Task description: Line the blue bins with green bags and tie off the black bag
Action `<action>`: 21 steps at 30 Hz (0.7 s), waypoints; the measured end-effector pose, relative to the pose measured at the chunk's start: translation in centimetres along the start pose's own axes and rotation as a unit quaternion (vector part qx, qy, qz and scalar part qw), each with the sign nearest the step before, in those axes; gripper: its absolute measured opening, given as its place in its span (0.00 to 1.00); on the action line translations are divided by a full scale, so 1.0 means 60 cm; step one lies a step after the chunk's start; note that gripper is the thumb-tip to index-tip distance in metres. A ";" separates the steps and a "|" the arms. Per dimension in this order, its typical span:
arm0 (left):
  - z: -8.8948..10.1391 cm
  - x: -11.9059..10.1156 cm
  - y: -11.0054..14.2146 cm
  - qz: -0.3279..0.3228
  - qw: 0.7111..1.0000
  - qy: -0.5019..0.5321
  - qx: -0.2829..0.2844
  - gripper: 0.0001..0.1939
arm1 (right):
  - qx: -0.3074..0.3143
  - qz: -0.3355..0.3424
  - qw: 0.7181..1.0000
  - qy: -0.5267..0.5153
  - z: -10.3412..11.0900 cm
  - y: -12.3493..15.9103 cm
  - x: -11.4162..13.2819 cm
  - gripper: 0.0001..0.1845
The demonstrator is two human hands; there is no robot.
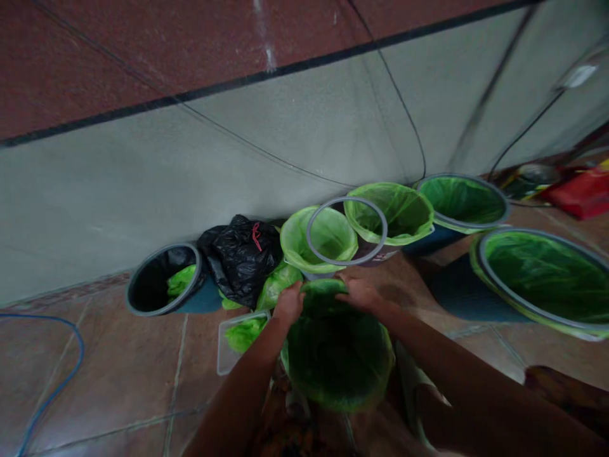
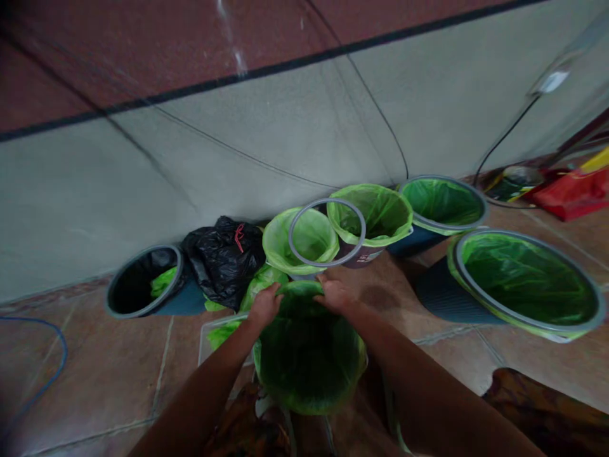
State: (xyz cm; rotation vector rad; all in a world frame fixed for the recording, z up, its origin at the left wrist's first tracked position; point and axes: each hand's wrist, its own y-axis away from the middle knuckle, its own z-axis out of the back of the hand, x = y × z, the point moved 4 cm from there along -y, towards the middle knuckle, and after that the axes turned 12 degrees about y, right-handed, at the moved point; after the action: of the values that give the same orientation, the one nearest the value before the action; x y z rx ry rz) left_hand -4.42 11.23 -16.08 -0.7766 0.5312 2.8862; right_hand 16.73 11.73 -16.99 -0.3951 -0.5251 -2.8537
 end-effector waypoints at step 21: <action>0.073 0.086 0.095 0.159 0.957 0.152 -0.191 0.19 | -0.114 -0.064 0.986 -0.103 0.036 0.013 -0.005 0.16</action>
State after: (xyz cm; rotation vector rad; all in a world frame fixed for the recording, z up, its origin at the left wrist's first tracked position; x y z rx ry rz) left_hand -11.99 7.57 -13.38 -1.3182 0.1217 3.2342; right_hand 17.67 11.85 -14.90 -0.7285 -0.2654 -3.0258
